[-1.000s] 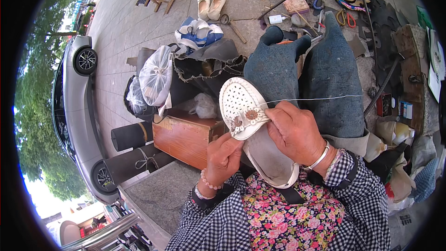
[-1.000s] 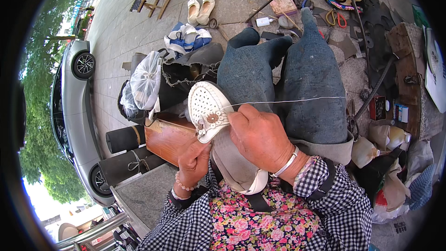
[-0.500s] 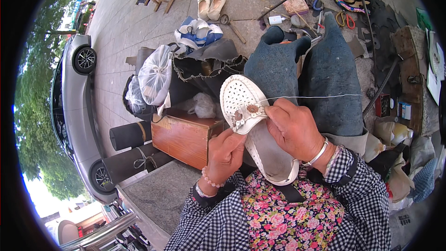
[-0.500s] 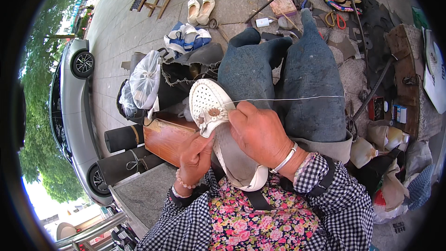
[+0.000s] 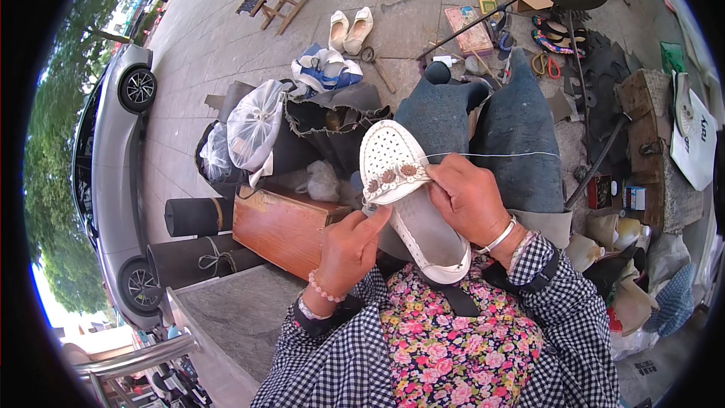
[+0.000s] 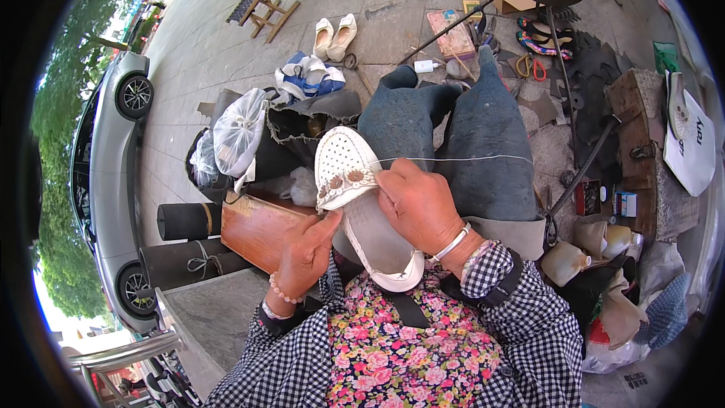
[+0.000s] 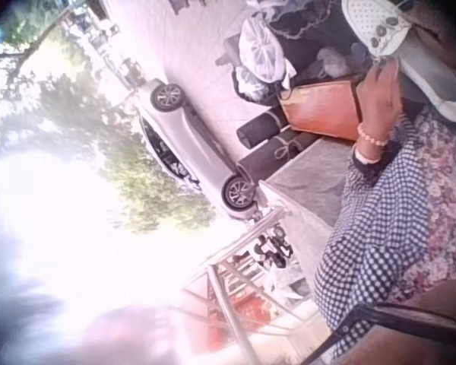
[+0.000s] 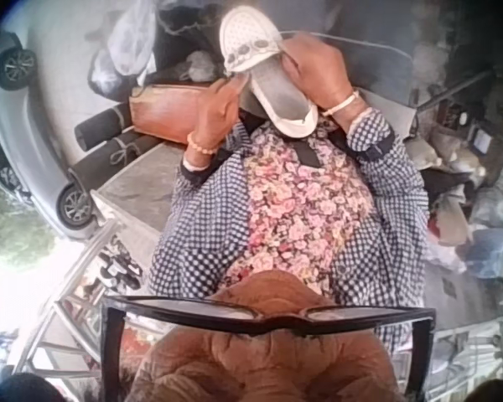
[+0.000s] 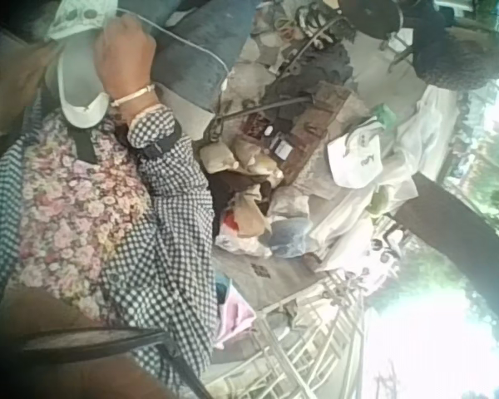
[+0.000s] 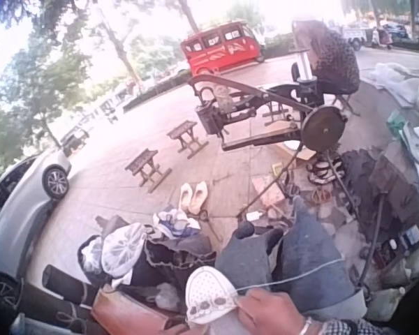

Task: Stitching or sewing the upper part of a white shoe by hand.

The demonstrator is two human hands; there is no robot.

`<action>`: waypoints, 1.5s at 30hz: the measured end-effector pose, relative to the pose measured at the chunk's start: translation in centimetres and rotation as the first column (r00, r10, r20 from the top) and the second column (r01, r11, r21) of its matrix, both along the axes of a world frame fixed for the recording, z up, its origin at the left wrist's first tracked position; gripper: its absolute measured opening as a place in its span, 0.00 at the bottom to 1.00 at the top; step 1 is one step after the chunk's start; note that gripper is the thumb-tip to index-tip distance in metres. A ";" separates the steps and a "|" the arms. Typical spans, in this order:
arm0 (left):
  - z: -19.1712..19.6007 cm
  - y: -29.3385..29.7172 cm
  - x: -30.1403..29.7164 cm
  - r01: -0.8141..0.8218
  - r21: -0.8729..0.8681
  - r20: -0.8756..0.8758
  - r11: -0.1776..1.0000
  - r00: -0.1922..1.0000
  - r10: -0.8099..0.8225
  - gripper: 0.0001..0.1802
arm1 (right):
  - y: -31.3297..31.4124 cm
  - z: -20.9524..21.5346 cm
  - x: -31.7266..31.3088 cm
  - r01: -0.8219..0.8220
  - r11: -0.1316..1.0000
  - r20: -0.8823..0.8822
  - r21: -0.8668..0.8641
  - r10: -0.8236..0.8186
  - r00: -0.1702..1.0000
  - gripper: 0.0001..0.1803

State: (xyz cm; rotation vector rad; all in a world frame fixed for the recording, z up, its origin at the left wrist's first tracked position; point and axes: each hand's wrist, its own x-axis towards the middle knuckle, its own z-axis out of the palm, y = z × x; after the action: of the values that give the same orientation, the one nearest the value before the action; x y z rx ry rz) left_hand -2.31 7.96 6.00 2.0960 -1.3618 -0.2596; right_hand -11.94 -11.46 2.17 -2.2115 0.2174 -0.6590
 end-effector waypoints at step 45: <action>-1.6 -0.2 -0.5 -0.194 -0.253 -0.755 0.948 0.652 -0.067 0.20 | -0.8 2.9 -4.2 0.096 0.909 -0.118 0.405 -0.052 0.992 0.06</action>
State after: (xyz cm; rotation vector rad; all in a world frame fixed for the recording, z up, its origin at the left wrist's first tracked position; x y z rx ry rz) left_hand -2.83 7.74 4.44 1.4693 -0.7365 -0.7484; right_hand -16.17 -12.25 5.04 -1.8382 0.4543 -0.4852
